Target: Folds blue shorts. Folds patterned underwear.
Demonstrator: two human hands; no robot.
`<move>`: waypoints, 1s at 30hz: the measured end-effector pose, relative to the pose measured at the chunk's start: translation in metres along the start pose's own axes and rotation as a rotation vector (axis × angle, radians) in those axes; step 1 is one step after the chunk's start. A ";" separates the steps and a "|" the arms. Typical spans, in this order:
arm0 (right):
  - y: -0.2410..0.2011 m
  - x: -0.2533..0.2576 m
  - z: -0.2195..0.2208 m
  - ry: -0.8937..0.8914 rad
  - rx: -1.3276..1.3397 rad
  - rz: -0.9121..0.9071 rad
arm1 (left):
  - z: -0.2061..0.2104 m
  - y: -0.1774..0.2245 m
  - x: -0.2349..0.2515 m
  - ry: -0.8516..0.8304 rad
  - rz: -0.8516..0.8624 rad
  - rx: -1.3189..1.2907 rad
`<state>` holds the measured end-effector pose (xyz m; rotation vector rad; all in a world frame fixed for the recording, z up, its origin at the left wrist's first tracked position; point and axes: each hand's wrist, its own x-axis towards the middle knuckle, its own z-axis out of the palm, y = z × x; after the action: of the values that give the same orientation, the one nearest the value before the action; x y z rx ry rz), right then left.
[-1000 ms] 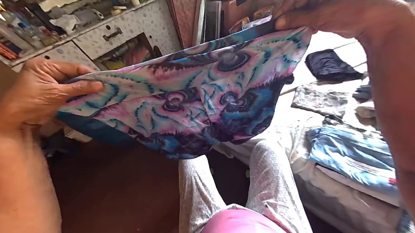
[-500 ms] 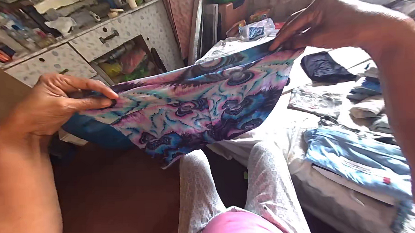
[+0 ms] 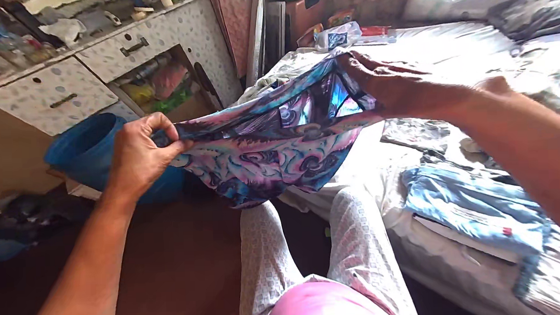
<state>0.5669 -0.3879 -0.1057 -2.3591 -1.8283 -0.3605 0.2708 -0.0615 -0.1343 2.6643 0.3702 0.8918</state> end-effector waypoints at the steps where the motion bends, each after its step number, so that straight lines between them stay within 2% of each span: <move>1: 0.002 0.000 -0.002 0.031 -0.011 0.026 | 0.002 0.000 -0.003 -0.005 0.032 -0.034; 5: -0.007 0.000 -0.017 0.077 0.007 0.197 | 0.005 0.003 -0.007 -0.122 0.170 -0.146; 9: -0.024 0.005 -0.031 0.016 -0.015 0.279 | 0.015 0.008 -0.018 -0.422 0.096 0.027; 11: -0.005 0.005 -0.018 0.060 -0.035 0.166 | 0.020 0.009 -0.019 -0.498 0.031 0.126; 14: 0.013 0.002 -0.014 0.028 -0.077 0.033 | 0.018 -0.006 -0.013 -0.445 -0.060 0.260; 17: 0.025 -0.003 -0.020 -0.017 -0.131 0.083 | 0.007 -0.034 -0.006 -0.358 -0.194 0.341; 20: 0.034 -0.006 -0.029 -0.005 -0.069 0.136 | -0.005 -0.052 0.008 -0.283 -0.341 0.264; 22: 0.041 -0.004 -0.034 0.008 -0.011 0.164 | -0.009 -0.082 0.018 -0.183 -0.316 0.274; 25: 0.050 -0.002 -0.038 -0.001 0.130 0.105 | -0.017 -0.125 0.036 -0.173 -0.235 0.316; 27: 0.051 -0.005 -0.041 -0.005 0.197 0.114 | -0.024 -0.117 0.045 -0.197 -0.199 0.322; 30: 0.050 -0.013 -0.050 -0.049 0.206 0.233 | -0.037 -0.065 0.048 -0.224 -0.212 0.303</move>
<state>0.6067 -0.4250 -0.0586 -2.4171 -1.5041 -0.0841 0.2757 0.0223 -0.1037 2.8853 0.7695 0.5000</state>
